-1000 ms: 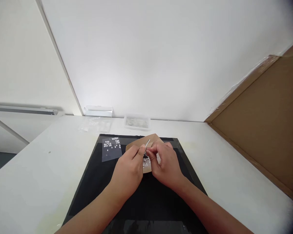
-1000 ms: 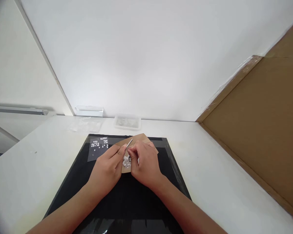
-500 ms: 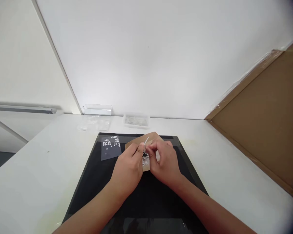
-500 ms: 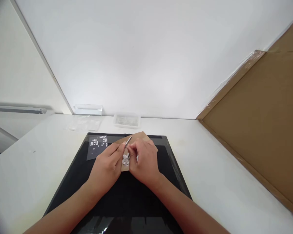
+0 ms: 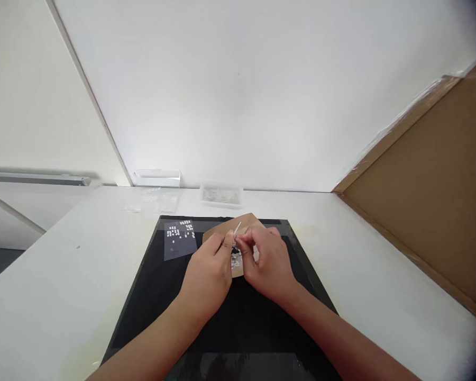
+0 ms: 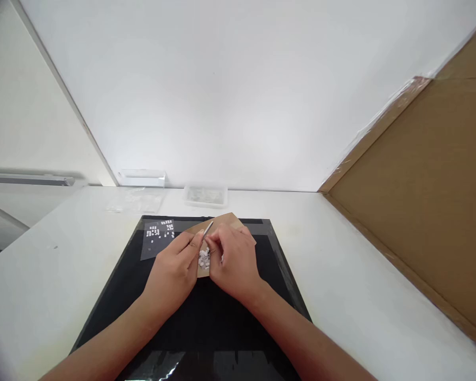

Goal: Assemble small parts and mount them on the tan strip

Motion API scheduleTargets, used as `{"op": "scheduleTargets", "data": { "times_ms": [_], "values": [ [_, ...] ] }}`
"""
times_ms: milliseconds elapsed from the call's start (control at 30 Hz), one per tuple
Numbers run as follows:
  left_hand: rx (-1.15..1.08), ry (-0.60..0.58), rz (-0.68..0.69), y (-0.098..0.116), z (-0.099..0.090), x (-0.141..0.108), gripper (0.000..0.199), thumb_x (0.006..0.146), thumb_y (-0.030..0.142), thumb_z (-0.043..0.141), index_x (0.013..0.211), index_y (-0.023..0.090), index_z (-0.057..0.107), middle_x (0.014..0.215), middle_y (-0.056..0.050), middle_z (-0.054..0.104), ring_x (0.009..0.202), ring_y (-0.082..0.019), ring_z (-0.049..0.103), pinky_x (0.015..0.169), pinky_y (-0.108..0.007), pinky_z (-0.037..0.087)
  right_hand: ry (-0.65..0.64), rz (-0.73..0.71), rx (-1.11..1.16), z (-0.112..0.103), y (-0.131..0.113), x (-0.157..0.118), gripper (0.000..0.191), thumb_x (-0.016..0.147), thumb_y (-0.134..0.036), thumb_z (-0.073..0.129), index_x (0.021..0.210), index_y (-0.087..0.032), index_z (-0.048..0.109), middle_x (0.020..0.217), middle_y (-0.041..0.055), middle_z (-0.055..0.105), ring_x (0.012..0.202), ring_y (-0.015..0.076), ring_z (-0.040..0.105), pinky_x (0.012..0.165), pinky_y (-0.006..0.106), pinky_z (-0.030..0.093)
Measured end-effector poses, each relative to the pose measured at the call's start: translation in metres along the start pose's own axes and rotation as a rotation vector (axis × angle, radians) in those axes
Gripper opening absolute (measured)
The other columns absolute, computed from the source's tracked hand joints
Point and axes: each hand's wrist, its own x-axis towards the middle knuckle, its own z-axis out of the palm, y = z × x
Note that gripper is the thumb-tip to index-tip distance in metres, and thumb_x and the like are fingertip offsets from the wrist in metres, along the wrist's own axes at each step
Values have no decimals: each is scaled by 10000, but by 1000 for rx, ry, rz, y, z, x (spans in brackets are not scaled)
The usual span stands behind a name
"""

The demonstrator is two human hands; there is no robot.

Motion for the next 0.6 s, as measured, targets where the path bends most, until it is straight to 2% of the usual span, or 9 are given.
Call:
{"op": "scheduleTargets", "data": {
  "times_ms": [67, 200, 333, 400, 533, 600],
  "values": [
    [10, 5, 11, 0, 0, 0, 363, 1029, 96, 407, 1350, 127, 573, 931, -94, 667, 814, -187, 660, 714, -306, 614, 29, 12, -8, 0, -1, 0, 194, 983, -233, 544, 802, -223, 476, 691, -15, 612, 626, 163, 555, 703, 363, 332],
    [24, 20, 28, -1, 0, 0, 352, 1032, 95, 408, 1343, 105, 573, 947, -107, 677, 834, -196, 671, 715, -313, 620, -27, -32, 29, 0, -1, 0, 190, 974, -214, 543, 799, -224, 469, 665, -27, 590, 603, 155, 535, 690, 357, 329],
    [-8, 26, 3, -1, -2, 2, 326, 1032, 104, 448, 1326, 110, 590, 972, -107, 688, 884, -199, 686, 765, -317, 626, 19, 0, 8, 0, 1, 1, 184, 975, -216, 548, 803, -222, 484, 694, -21, 619, 607, 153, 533, 694, 360, 324],
    [-28, 26, -2, 0, -3, 2, 331, 1030, 100, 455, 1333, 107, 588, 994, -110, 692, 906, -200, 688, 789, -322, 626, -16, -11, 38, 0, 2, 2, 186, 980, -219, 546, 805, -223, 483, 693, -24, 618, 597, 148, 518, 697, 357, 330],
    [-33, 31, 2, -1, -2, 2, 331, 1027, 99, 456, 1328, 101, 593, 987, -108, 691, 872, -196, 687, 765, -321, 627, 11, -7, 29, 0, 1, 1, 187, 978, -219, 545, 803, -222, 479, 688, -25, 612, 583, 147, 501, 689, 354, 321],
    [-24, 30, 2, -1, -2, 1, 335, 1024, 88, 451, 1325, 97, 598, 981, -110, 690, 872, -199, 688, 757, -321, 626, -14, -12, 37, 1, 1, 0, 191, 977, -216, 542, 800, -224, 470, 679, -27, 605, 579, 149, 504, 689, 354, 319]
  ]
}}
